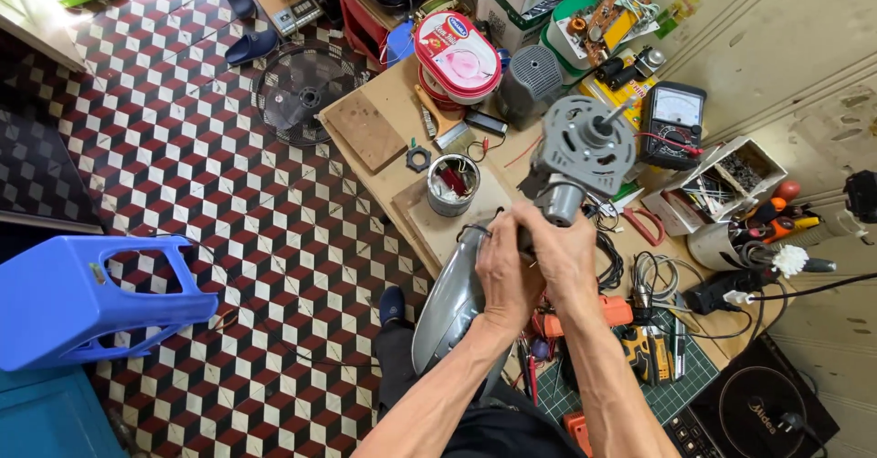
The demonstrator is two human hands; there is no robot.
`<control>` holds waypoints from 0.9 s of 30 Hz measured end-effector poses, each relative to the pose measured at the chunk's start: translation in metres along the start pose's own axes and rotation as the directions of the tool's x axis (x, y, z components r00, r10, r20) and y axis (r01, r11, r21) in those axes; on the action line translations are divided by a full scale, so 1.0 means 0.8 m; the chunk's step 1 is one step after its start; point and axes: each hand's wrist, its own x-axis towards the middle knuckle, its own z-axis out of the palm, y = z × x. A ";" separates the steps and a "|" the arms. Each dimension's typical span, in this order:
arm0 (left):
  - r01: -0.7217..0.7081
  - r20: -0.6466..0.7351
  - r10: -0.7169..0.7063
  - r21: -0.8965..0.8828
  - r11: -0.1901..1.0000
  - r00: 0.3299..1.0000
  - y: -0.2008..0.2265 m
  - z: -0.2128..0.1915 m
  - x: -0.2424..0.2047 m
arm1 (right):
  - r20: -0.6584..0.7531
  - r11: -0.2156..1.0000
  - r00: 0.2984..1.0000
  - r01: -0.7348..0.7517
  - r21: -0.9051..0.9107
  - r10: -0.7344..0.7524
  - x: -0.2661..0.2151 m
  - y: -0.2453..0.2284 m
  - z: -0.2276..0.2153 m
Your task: Disassembling and inspecting an electric fan motor and housing for repair.
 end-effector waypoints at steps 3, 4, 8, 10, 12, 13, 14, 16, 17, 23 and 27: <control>-0.099 0.097 0.099 -0.006 0.995 0.990 0.009 0.006 0.006 | -0.034 0.946 0.999 0.049 0.321 -0.040 0.013 0.023 -0.013; -0.092 0.102 0.091 0.001 0.996 0.991 0.018 -0.007 0.015 | -0.029 0.946 0.999 0.037 0.322 -0.029 0.013 0.016 -0.017; 0.008 0.458 0.074 -0.175 0.985 0.886 0.049 -0.086 0.039 | -0.084 0.853 0.996 0.021 0.521 0.027 0.019 0.018 -0.035; 0.192 0.615 -0.046 -0.173 0.966 0.787 0.045 -0.128 0.039 | -0.078 0.805 0.997 0.062 0.590 -0.020 0.024 0.026 -0.040; 0.579 0.441 -0.472 -0.143 0.803 0.764 0.022 -0.157 0.022 | -0.149 0.795 0.981 0.187 0.577 -0.123 0.028 0.034 -0.042; 0.582 0.446 -0.476 -0.133 0.802 0.758 0.013 -0.159 0.001 | -0.150 0.794 0.982 0.179 0.581 -0.112 0.028 0.034 -0.043; 0.623 0.428 -0.544 -0.059 0.780 0.722 0.003 -0.163 -0.020 | -0.157 0.785 0.983 0.173 0.595 -0.097 0.028 0.032 -0.042; 0.662 0.400 -0.614 0.023 0.749 0.680 -0.005 -0.165 -0.052 | -0.158 0.774 0.985 0.157 0.613 -0.075 0.029 0.031 -0.039; 0.627 0.412 -0.592 0.063 0.777 0.692 -0.002 -0.162 -0.064 | -0.175 0.758 0.979 0.193 0.623 -0.105 0.030 0.033 -0.037; 0.578 0.355 -0.563 0.075 0.813 0.746 -0.005 -0.126 -0.091 | -0.225 0.729 0.961 0.271 0.629 -0.163 0.019 0.034 -0.016; 0.627 0.290 -0.625 0.099 0.773 0.725 -0.021 -0.111 -0.092 | -0.263 0.764 0.942 0.324 0.558 -0.207 0.007 0.030 -0.001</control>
